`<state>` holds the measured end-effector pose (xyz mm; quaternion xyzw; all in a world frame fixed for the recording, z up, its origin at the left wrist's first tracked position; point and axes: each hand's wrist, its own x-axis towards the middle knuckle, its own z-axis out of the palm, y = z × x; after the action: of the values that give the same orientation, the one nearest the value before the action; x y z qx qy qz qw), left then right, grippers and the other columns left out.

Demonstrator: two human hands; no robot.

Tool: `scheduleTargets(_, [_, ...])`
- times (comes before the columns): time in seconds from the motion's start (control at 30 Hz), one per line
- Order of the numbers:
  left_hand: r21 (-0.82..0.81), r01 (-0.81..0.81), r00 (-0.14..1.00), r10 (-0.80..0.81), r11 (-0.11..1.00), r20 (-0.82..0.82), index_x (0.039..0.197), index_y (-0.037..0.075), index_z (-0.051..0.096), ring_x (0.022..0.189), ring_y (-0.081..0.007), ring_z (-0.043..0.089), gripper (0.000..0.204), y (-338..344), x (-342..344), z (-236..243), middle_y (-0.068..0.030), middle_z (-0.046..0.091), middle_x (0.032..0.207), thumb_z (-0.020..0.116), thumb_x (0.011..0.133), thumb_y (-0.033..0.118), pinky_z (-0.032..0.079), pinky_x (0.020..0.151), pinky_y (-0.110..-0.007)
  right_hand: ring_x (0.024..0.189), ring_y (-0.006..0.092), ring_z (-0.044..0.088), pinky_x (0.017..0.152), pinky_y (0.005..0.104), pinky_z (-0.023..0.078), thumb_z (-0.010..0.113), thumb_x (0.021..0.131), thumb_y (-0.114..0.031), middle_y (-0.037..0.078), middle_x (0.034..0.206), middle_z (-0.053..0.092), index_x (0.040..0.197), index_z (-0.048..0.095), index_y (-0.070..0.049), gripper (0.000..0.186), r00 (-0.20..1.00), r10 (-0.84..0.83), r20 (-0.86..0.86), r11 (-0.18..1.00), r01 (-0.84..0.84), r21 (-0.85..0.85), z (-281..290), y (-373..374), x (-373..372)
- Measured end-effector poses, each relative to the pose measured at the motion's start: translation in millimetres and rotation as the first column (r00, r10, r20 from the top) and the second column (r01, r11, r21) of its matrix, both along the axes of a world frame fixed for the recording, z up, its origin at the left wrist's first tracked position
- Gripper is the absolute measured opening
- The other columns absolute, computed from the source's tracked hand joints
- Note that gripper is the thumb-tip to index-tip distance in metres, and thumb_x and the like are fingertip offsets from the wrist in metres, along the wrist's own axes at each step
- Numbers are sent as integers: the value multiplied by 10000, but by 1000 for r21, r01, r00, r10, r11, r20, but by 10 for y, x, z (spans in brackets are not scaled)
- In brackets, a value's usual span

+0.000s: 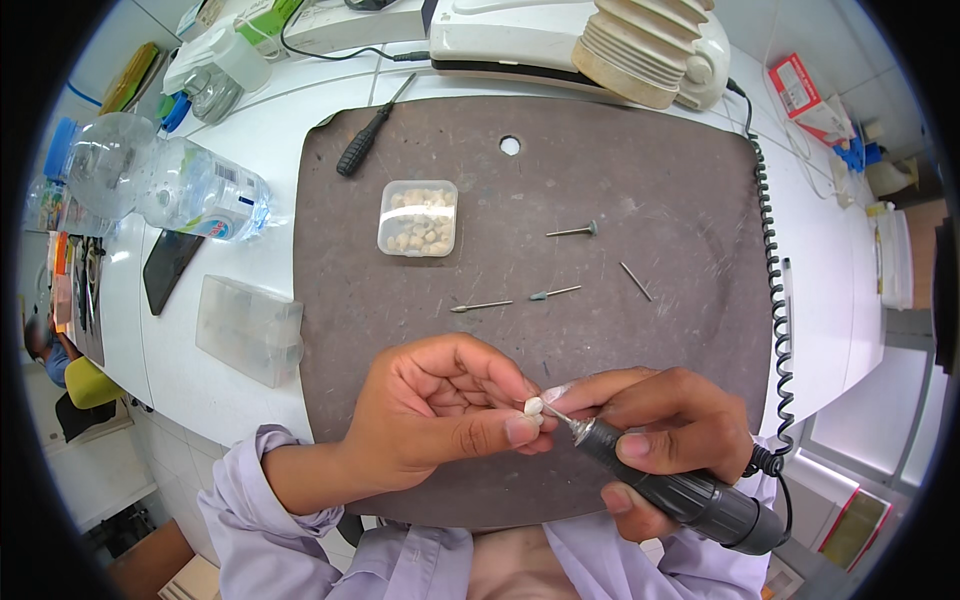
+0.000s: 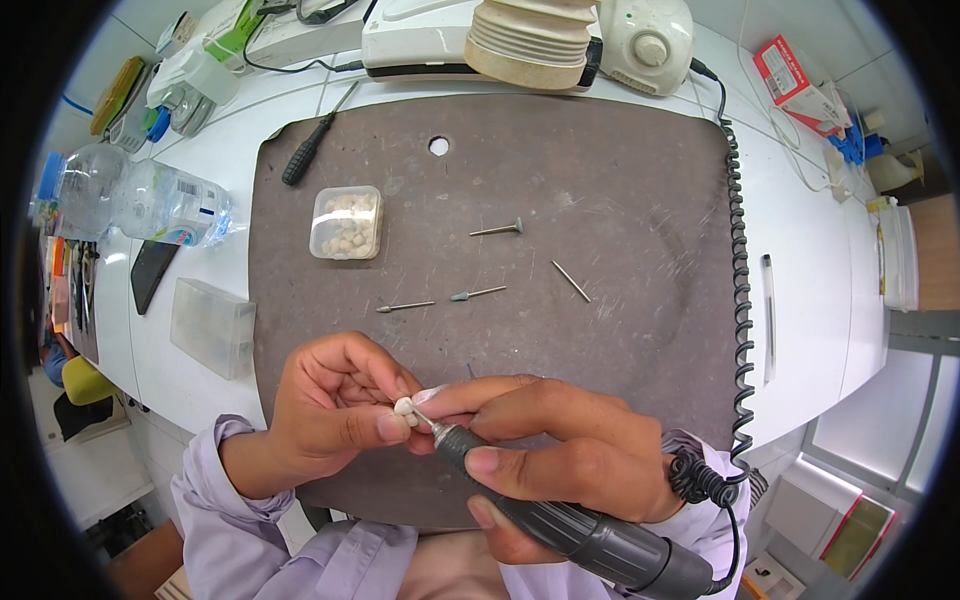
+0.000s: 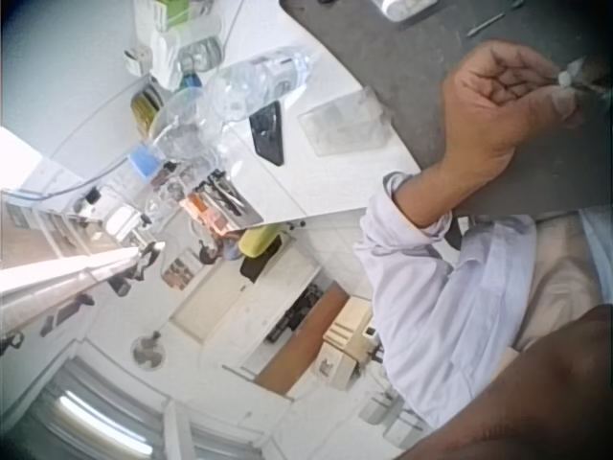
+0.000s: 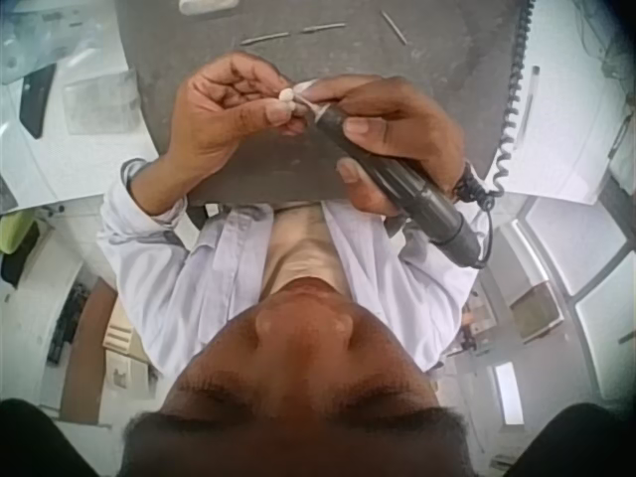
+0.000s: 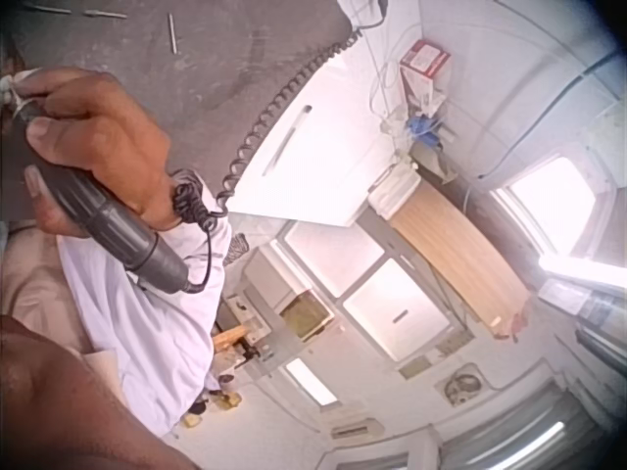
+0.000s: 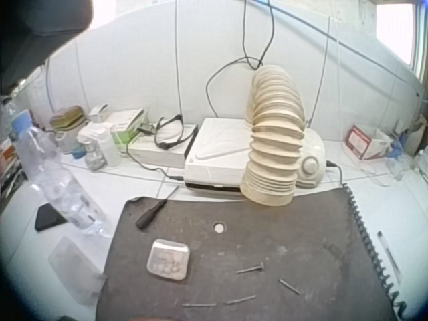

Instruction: The person uses a rotary tool to polish the surface of a small dental crown, holding the crown between their fingers and moving the rotating tip across its various sides.

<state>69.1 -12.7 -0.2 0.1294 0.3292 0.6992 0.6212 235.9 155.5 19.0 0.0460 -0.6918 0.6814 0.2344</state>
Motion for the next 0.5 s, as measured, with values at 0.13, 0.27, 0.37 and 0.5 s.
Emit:
scheduleTargets(0.13, [17, -6, 1000, 6, 1000, -11, 1127, -57, 592, 1031, -238, 725, 224, -5, 8, -43, -218, 719, 1101, 694, 929, -73, 599, 924, -343, 1154, 483, 654, 920, 513, 621, 753, 826, 89, 201, 1049, 587, 1090, 571, 39, 325, 1000, 8, 9, 1000, -8, 26, -11, 11, 8])
scheduleTargets(0.27, [38, -12, 1000, 12, 999, -10, 1127, -55, 593, 1043, -240, 720, 224, -5, 13, -47, -219, 713, 1112, 693, 927, -79, 592, 934, -344, 1155, 479, 657, 919, 503, 616, 768, 814, 87, 196, 1042, 590, 1082, 592, 39, 323, 1000, 10, 25, 998, -11, 54, 4, 21, 19])
scheduleTargets(0.37, [40, -14, 1000, 14, 999, -16, 1127, -55, 595, 1049, -244, 718, 223, -6, 18, -50, -217, 712, 1113, 689, 926, -85, 588, 943, -348, 1155, 471, 662, 907, 490, 618, 780, 805, 82, 193, 1036, 594, 1082, 600, 37, 333, 1000, 3, 24, 998, -5, 70, 3, 18, 22])
scheduleTargets(0.5, [37, -20, 1000, 21, 999, -15, 1125, -55, 600, 1053, -247, 717, 220, -5, 27, -57, -214, 712, 1111, 686, 926, -90, 584, 953, -352, 1141, 459, 675, 887, 474, 623, 794, 793, 71, 187, 1025, 606, 1084, 605, 34, 349, 1000, -7, 1, 996, 7, 91, -29, 19, 14])
